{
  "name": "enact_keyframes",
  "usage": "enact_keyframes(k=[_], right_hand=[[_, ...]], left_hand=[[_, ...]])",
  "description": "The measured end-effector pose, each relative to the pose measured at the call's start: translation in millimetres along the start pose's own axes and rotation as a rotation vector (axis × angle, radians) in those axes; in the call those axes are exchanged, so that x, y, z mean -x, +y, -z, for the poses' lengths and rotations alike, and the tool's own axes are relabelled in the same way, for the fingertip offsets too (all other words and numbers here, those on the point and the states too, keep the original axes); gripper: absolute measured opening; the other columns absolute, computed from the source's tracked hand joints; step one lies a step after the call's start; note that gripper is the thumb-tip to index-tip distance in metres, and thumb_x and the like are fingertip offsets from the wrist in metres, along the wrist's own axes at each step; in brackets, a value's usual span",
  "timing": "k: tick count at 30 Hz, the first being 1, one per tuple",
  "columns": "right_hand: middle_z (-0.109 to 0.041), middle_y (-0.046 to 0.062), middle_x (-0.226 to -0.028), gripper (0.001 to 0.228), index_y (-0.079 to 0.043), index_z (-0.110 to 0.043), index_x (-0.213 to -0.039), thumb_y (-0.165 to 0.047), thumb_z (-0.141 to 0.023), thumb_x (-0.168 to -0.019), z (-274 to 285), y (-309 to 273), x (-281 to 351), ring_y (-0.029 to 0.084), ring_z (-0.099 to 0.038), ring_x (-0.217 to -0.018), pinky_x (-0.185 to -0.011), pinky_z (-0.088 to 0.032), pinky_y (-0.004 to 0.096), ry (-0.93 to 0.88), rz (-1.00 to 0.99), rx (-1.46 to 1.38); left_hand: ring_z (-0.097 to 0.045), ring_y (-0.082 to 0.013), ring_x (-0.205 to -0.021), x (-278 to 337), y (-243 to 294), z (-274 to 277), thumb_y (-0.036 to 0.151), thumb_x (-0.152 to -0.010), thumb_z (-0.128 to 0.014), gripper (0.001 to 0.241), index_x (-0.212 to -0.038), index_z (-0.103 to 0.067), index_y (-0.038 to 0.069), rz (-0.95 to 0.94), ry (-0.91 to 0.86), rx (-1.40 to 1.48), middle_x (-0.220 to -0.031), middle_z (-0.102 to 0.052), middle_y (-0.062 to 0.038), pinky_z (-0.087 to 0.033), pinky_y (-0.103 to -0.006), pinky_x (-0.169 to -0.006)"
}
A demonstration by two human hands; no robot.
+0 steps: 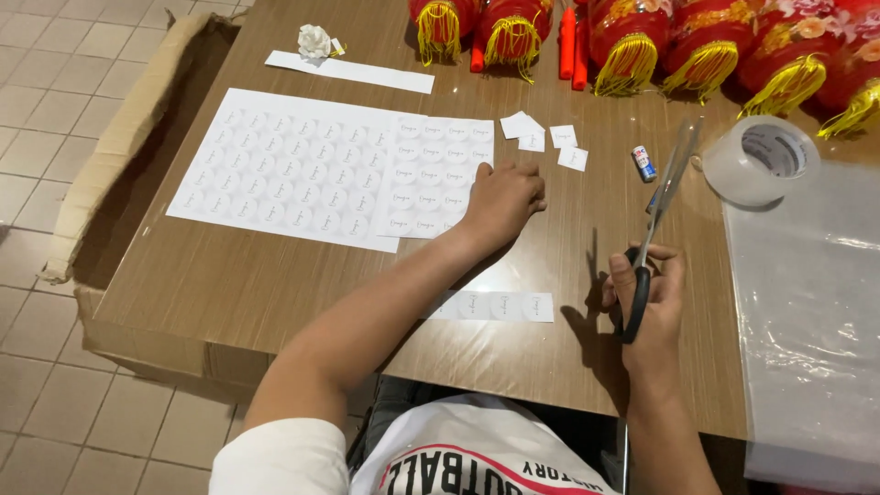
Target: The person cuts printed paper sheets into smaller rectangular pieces using scissors. They handle the paper, position it, and trim the edges while working at a table with red lanterns and other craft supplies nearby.
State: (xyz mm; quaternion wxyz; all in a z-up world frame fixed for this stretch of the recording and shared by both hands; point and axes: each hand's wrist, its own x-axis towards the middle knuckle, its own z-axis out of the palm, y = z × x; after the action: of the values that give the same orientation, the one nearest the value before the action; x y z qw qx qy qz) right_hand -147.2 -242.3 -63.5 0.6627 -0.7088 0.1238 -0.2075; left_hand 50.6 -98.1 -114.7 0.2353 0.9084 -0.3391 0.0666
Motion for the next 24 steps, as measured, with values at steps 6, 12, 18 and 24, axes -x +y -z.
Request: enact_keyframes(k=[6, 12, 18, 24], right_hand=[[-0.057, 0.004, -0.067, 0.038, -0.009, -0.043, -0.127, -0.030, -0.067, -0.106, 1, 2, 2, 0.012, -0.056, -0.057, -0.053, -0.042, 0.024, -0.002, 0.025, 0.025], [-0.054, 0.003, -0.081, 0.034, -0.015, -0.045, -0.123, -0.031, -0.065, -0.101, 0, -14, 7, 0.014, -0.054, -0.070, -0.067, -0.048, 0.028, 0.028, -0.175, -0.001], [-0.056, 0.003, -0.083, 0.038, -0.013, -0.045, -0.123, -0.033, -0.067, -0.099, 0, -9, 6, 0.014, -0.054, -0.069, -0.066, -0.049, 0.028, 0.031, -0.175, -0.004], [-0.056, 0.004, -0.080, 0.035, -0.011, -0.045, -0.125, -0.028, -0.065, -0.101, 3, 2, 2, 0.015, -0.053, -0.065, -0.061, -0.046, 0.028, 0.035, -0.147, -0.056]], left_hand=[[-0.061, -0.0262, -0.085, -15, -17, 20, 0.023, -0.084, -0.077, 0.004, -0.084, -0.076, 0.019, -0.023, 0.068, -0.019, -0.082, -0.069, 0.001, -0.035, -0.0440, -0.079], [-0.065, -0.0300, -0.107, -35, -102, 104, 0.025, -0.097, -0.066, 0.017, -0.083, -0.069, 0.016, 0.264, 0.336, 0.067, -0.084, -0.077, 0.003, -0.038, -0.0530, -0.100], [-0.059, -0.0248, -0.096, -44, -232, 128, 0.025, -0.098, -0.066, 0.017, -0.091, -0.080, 0.019, 0.401, 0.506, -0.147, -0.097, -0.075, 0.004, -0.031, -0.0467, -0.084], [-0.048, -0.0251, -0.086, -59, -348, 95, -0.007, -0.077, -0.069, 0.034, -0.080, -0.080, 0.026, 0.365, 0.486, -0.450, -0.087, -0.069, 0.008, -0.021, -0.0450, -0.067]])
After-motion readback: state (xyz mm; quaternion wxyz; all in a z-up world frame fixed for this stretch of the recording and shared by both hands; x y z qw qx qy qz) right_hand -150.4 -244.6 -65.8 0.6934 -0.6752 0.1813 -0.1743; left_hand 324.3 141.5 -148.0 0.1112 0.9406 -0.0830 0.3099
